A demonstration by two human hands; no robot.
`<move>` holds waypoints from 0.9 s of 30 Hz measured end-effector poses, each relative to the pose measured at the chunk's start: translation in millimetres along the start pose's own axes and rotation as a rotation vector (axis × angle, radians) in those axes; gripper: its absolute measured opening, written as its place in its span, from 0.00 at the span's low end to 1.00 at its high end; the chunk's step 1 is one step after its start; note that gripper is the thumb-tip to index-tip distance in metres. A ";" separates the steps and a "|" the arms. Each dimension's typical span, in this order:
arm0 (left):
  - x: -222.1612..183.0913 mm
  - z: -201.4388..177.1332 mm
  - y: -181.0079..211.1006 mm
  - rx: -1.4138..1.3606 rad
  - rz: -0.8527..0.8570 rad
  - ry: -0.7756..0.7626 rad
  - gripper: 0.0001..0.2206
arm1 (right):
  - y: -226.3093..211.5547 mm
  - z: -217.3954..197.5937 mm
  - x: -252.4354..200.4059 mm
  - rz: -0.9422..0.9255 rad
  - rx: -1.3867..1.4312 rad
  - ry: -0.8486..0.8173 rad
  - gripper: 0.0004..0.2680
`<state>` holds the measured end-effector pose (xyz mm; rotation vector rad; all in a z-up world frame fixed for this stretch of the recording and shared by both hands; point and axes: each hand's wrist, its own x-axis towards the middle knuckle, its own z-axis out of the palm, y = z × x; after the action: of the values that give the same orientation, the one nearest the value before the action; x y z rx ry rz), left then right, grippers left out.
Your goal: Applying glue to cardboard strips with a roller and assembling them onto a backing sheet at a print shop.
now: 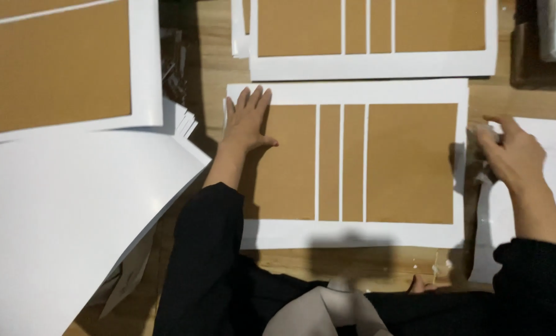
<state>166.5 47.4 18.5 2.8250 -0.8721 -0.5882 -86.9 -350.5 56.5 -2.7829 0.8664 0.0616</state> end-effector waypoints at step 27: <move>17.6 -69.9 -7.1 0.192 0.072 0.260 0.02 | -34.4 -21.3 76.7 -0.515 -0.357 0.280 0.04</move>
<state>211.5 43.7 75.1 2.9313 -1.0213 -0.1282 -4.8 -370.5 76.0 -3.3148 0.1689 -0.2917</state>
